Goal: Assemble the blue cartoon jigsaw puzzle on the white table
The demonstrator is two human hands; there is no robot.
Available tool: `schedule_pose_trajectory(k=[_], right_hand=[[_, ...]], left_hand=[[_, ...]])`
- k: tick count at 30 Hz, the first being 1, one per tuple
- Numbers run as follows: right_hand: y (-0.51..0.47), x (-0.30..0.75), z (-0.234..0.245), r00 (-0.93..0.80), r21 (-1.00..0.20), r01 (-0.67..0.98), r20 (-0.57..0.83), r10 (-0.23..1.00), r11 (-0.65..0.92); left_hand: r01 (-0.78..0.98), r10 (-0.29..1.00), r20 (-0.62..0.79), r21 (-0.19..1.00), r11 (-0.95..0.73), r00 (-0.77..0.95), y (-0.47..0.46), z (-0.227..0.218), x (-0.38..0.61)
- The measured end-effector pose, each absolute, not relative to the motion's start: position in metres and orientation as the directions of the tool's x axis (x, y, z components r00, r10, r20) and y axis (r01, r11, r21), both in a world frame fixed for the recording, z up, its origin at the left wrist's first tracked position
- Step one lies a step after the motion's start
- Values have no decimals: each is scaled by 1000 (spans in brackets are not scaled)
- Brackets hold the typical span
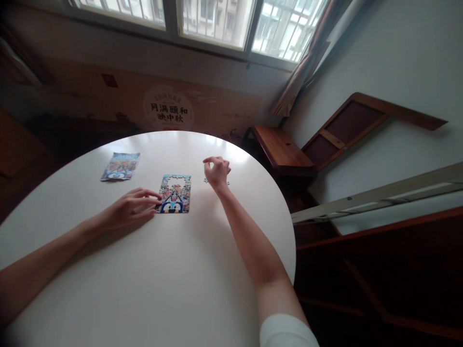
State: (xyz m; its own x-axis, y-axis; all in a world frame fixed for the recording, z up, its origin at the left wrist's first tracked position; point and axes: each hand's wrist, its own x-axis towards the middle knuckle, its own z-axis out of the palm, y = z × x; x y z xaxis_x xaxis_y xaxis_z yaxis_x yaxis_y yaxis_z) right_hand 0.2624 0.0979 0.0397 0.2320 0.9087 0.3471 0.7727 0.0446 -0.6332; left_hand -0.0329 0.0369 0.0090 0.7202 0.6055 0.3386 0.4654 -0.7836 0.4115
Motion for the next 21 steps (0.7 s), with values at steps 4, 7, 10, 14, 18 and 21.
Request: schedule_pose_trajectory(k=[4,7,10,14,18,21], right_hand=[[113,312,44,416,-677,732,351,839,-79],[115,342,30,530,-691,699,326,783,-185],[112,361,14,613,-715,649,291,734,-259],[111,370,4,676,-726,605,251,693,-327],[113,369,1,618,-688,666,293,729,-288],[114,368,-1,606,-680,678,300,737,-281]], left_hand=[[474,607,323,405,-782,726,37,8,-33],[481,606,327,389,-786,725,38,7,-33],[477,600,338,382,-792,725,39,5,-34],[470,590,341,375,-799,732,39,4,-34],[471,583,341,357,-806,738,40,4,-34],[474,586,338,361,-803,736,39,4,-34]])
